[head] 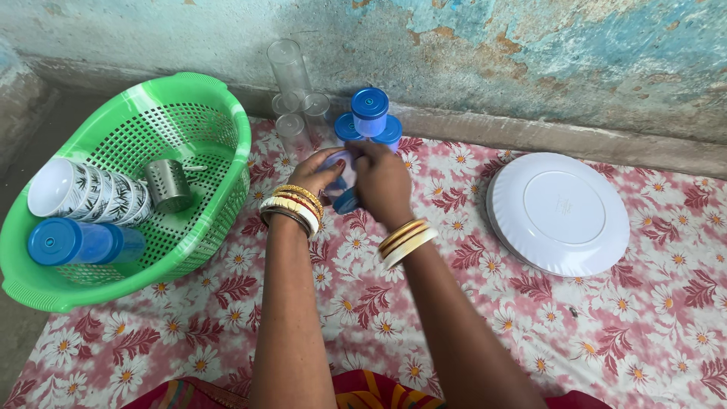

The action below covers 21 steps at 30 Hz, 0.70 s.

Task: The person wipes several small blue plastic containers with a dark cloth, handling them one at a time. The containers are picked from a green basket, wiped on all sides, and placed on the floor beside other cleaned containers.

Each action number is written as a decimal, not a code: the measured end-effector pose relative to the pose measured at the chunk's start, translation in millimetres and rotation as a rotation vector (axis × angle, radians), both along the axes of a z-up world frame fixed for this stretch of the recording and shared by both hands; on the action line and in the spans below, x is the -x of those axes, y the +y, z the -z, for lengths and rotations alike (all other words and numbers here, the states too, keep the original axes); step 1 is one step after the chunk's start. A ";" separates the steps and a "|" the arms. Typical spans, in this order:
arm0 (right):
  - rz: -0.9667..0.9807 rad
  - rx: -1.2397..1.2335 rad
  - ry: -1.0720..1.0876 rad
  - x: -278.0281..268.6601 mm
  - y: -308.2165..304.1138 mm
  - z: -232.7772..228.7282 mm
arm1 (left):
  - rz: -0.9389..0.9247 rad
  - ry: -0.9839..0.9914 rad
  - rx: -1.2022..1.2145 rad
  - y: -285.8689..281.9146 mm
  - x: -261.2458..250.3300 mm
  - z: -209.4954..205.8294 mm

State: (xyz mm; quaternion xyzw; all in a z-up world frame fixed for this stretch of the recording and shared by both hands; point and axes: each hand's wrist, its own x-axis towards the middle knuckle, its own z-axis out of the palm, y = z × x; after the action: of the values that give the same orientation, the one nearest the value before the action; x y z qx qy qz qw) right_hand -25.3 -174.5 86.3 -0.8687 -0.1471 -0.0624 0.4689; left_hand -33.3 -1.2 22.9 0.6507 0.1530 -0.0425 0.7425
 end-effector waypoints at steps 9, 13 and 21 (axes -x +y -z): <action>-0.247 -0.981 0.903 -24.0 -37.6 57.0 | -0.329 -0.028 0.775 0.4 -22.3 18.7; -0.085 -0.314 0.615 -7.3 -31.1 82.8 | -0.377 0.047 0.910 -5.7 -25.1 59.7; -0.326 -0.336 0.267 -19.6 -13.4 86.7 | -0.259 0.206 0.959 -27.7 -15.2 103.0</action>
State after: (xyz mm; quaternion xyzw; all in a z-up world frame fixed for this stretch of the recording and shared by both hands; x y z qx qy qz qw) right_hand -5.7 -187.9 -0.4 -0.7441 -0.2097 0.1055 0.6255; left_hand -18.0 -28.9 -80.1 0.2047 0.2682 -0.0798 0.9380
